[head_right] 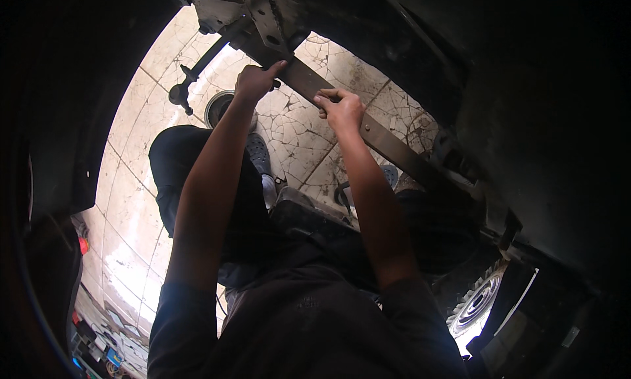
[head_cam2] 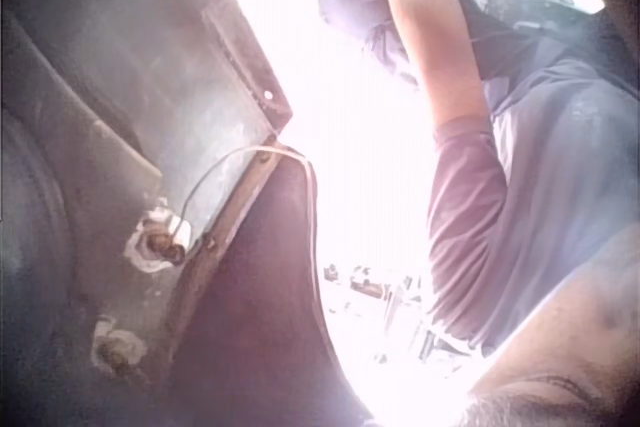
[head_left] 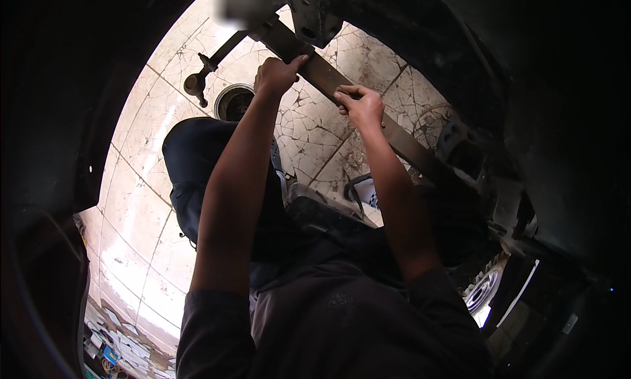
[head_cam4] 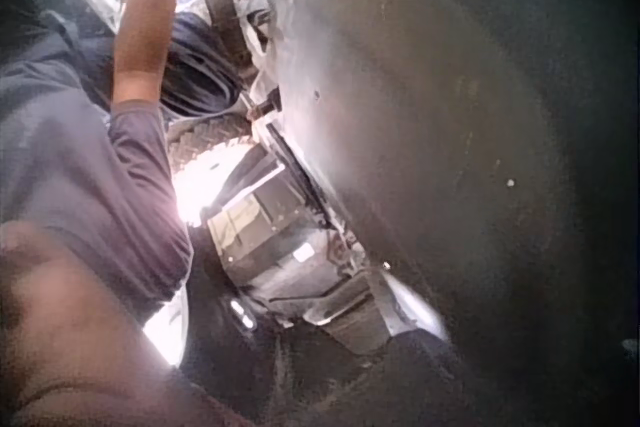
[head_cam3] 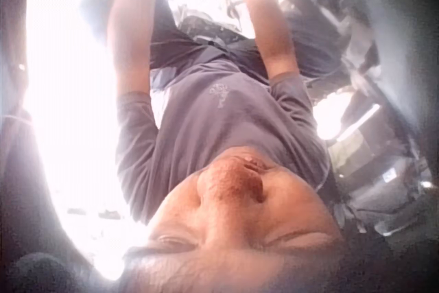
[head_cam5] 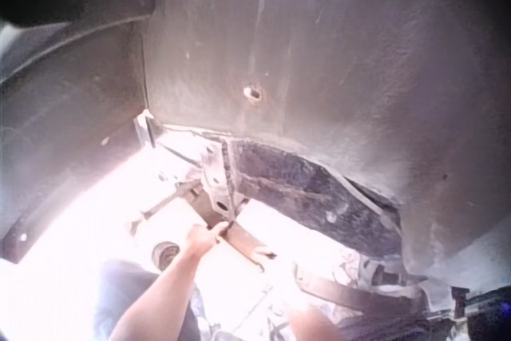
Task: The person sits on the floor under a vehicle and sands a metal beam with sandpaper. They repeatedly rub the sandpaper along the beam's surface, adjusting grip and position to cover different areas.
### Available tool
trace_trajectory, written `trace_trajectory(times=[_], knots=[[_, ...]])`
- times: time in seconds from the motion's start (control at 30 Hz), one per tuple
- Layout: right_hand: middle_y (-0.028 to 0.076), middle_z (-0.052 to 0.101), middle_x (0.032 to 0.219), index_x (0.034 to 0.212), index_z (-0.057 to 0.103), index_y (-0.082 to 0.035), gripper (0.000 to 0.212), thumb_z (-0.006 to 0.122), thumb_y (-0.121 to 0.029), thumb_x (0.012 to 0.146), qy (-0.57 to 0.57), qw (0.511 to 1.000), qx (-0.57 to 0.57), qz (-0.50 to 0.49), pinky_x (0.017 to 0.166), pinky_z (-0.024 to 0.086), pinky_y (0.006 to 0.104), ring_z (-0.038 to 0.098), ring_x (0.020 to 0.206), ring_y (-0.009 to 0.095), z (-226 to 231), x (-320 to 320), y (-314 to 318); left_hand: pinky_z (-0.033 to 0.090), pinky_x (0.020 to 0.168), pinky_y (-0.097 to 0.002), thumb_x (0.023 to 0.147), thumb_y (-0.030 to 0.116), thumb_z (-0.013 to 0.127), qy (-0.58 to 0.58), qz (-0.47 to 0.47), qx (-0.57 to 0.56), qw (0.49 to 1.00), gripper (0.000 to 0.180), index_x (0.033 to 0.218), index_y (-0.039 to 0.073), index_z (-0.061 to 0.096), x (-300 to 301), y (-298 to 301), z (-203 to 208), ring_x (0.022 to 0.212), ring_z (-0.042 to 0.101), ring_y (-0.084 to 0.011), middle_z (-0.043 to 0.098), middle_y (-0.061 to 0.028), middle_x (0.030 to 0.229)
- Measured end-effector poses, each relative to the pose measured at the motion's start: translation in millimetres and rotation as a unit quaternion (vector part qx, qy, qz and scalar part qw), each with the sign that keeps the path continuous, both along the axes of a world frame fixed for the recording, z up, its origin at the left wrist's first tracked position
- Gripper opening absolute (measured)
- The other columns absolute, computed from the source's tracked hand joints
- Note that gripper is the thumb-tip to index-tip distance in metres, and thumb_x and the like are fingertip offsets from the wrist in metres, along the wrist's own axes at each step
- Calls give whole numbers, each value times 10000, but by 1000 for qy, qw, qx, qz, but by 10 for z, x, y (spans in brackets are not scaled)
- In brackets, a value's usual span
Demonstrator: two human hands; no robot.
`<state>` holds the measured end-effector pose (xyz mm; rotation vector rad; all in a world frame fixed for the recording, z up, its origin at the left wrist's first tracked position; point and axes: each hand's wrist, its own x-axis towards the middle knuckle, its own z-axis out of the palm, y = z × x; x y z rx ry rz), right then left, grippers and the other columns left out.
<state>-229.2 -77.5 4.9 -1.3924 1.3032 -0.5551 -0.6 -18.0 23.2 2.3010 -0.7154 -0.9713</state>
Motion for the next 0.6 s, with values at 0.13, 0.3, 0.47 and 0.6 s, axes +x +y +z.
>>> trace_trajectory(times=[0.13,0.3,0.47,0.6], knots=[[91,810,888,1066,816,13,219,872,-60,868,34,999,-17,2,561,560,247,712,595,117,15,-302,57,577,831,-386,829,808,713,-37,6,-17,999,802,739,15,795,16,31,-91,797,770,-248,777,-95,743],[93,805,885,1073,810,22,215,866,-48,878,28,999,-6,-33,546,552,252,706,607,114,-23,-467,83,580,879,-412,837,801,706,-29,1,-22,999,811,802,-2,812,-26,31,-56,876,782,-287,800,-119,821],[97,803,900,1060,804,45,202,860,-12,874,-43,998,27,-27,552,563,240,714,633,116,-133,-189,44,576,904,-435,885,747,692,-35,18,-10,999,734,770,30,803,-101,17,-26,993,777,-334,809,-137,891],[92,805,870,1059,815,17,209,873,-46,868,-18,1000,16,-6,553,564,238,717,621,107,28,150,10,578,901,-423,873,762,696,-43,18,9,999,758,824,15,817,-72,-34,-50,965,783,-303,809,-135,876]])
